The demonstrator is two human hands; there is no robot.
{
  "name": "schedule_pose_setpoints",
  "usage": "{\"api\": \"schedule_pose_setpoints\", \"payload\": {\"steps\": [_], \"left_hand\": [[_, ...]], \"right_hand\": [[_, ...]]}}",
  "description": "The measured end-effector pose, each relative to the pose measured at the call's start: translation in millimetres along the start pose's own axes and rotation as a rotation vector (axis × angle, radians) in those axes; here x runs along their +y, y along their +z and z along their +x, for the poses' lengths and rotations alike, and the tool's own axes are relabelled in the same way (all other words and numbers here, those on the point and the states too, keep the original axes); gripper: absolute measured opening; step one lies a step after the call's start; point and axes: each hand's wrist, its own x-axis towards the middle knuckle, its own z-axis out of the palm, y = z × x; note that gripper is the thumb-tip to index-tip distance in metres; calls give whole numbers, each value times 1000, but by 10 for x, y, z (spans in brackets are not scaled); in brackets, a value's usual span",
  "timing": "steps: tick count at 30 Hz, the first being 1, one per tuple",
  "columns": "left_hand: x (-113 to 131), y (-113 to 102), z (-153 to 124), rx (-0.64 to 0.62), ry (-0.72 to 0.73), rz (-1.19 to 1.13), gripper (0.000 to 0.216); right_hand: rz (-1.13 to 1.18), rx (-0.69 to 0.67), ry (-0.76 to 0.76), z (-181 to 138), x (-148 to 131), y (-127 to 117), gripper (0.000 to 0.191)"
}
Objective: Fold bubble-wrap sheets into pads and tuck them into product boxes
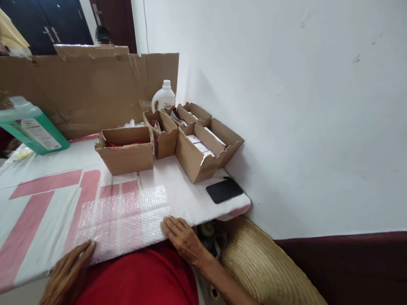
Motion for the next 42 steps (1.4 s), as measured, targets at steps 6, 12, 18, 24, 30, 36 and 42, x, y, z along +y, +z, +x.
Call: {"api": "schedule_pose_setpoints", "payload": {"steps": [6,12,18,24,30,36,42], "left_hand": [[-153,-144,30,60,-86,-148,59],[-154,-212,178,49,-463,-431,24],[-165,-266,567,51,-935,-502,38],[-219,-143,974,107,-1084,-552,49],[-267,-51,1155,70,-1129,-465,43],[-165,-13,1238,253,-975,-190,65],[345,322,1203,69,-273,-190,59]], "right_hand": [[158,-25,163,-48,125,-93,58],[410,-37,262,55,257,-169,40],[556,213,574,454,246,-158,32],[471,343,762,824,238,53,46],[376,342,807,1009,359,202,49],[252,368,858,1070,355,140,42],[271,170,319,1341,-402,82,69]]}}
